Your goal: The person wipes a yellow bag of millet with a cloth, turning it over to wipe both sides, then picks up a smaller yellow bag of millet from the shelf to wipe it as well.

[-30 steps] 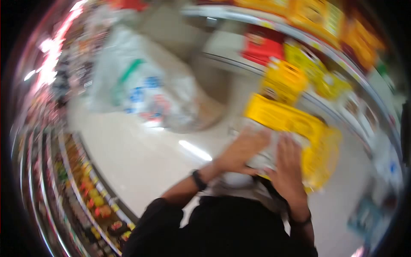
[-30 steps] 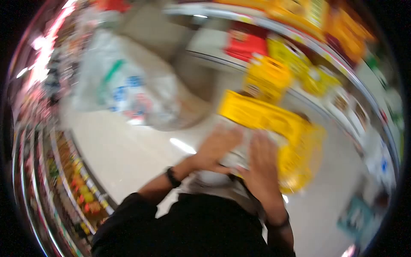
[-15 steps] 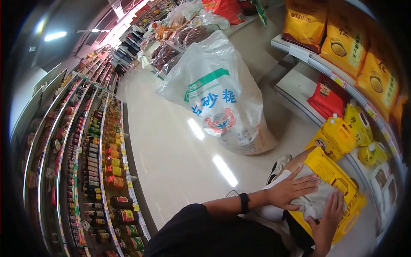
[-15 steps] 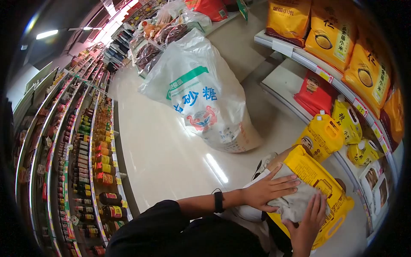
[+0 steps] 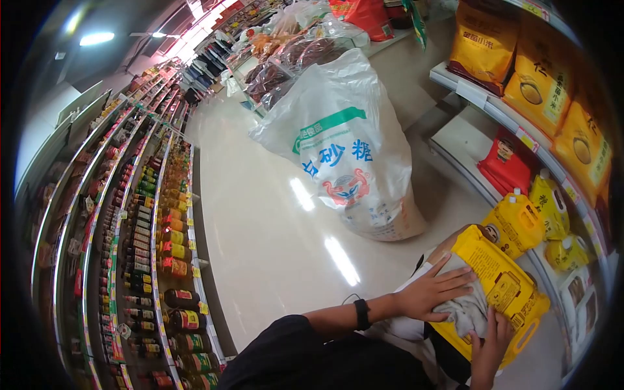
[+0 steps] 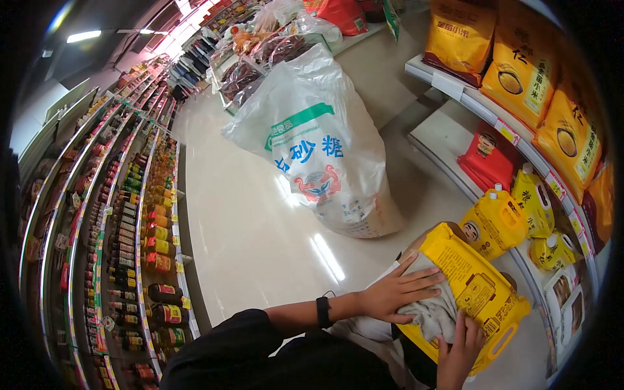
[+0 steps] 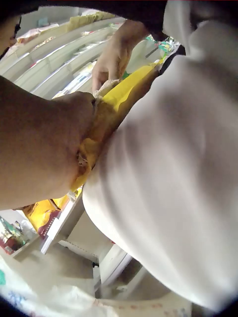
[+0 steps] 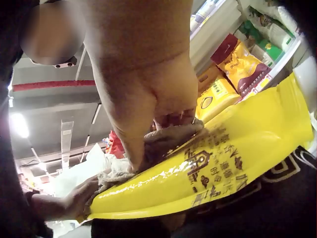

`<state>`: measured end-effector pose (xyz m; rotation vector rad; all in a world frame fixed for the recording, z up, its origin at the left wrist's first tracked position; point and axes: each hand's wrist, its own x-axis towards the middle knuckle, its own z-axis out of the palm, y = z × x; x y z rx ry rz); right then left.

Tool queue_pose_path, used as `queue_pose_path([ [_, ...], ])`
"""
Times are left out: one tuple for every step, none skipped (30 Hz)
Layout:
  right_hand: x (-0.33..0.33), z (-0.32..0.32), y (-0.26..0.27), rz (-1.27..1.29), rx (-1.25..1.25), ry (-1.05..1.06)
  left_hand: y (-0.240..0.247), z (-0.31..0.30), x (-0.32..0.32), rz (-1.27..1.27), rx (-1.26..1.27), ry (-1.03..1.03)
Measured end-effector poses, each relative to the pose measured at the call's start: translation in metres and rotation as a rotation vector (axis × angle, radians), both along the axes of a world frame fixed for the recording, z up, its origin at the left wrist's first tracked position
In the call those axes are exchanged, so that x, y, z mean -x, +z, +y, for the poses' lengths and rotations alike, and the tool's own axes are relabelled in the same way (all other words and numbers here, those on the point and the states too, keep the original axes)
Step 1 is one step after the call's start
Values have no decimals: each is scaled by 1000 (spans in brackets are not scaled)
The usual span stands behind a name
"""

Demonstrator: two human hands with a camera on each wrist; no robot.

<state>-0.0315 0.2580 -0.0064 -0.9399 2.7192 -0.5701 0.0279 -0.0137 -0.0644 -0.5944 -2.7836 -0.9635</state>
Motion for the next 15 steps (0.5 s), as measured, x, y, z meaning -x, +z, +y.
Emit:
queue_pose_path([
  [-2, -5, 2, -35, -12, 3, 0, -1, -3, 19, 1, 35],
  [-3, -8, 6, -84, -23, 40, 0, -1, -5, 41, 3, 70],
  [-6, -11, 6, -79, -22, 45, 1, -2, -7, 46, 4, 75],
  [-11, -12, 3, -90, 6, 87, 2, -3, -9, 21, -25, 88],
  [-17, -18, 4, -101, 34, 128, 3, -3, -10, -5, -54, 100],
  [-27, -26, 5, -68, 95, 45, 3, -3, -10, -3, -55, 104],
  [-30, -28, 10, -67, 94, 48, 4, -2, -10, 3, -45, 104],
  [-32, -29, 16, -222, 191, 71, 5, -1, -11, 8, -36, 104],
  [-34, -28, 19, -378, 286, 92, 5, -1, -12, 6, -40, 104],
  [-37, -26, 18, -254, 328, 176, 5, -1, -11, -1, -40, 96],
  [-38, -21, 15, -253, 323, 167, 6, 0, -9, -5, -42, 84],
  [-37, -13, 11, -297, 310, 256, 7, 1, -8, -2, -47, 74],
  [-34, -6, 8, -339, 296, 343, 9, 2, -7, 4, 7, 50],
  [-26, 1, 18, -668, 147, 316, 10, 4, -8, 9, 56, 25],
  [-23, 3, 25, -670, 134, 295, 10, 3, -6, 10, 36, 10],
])
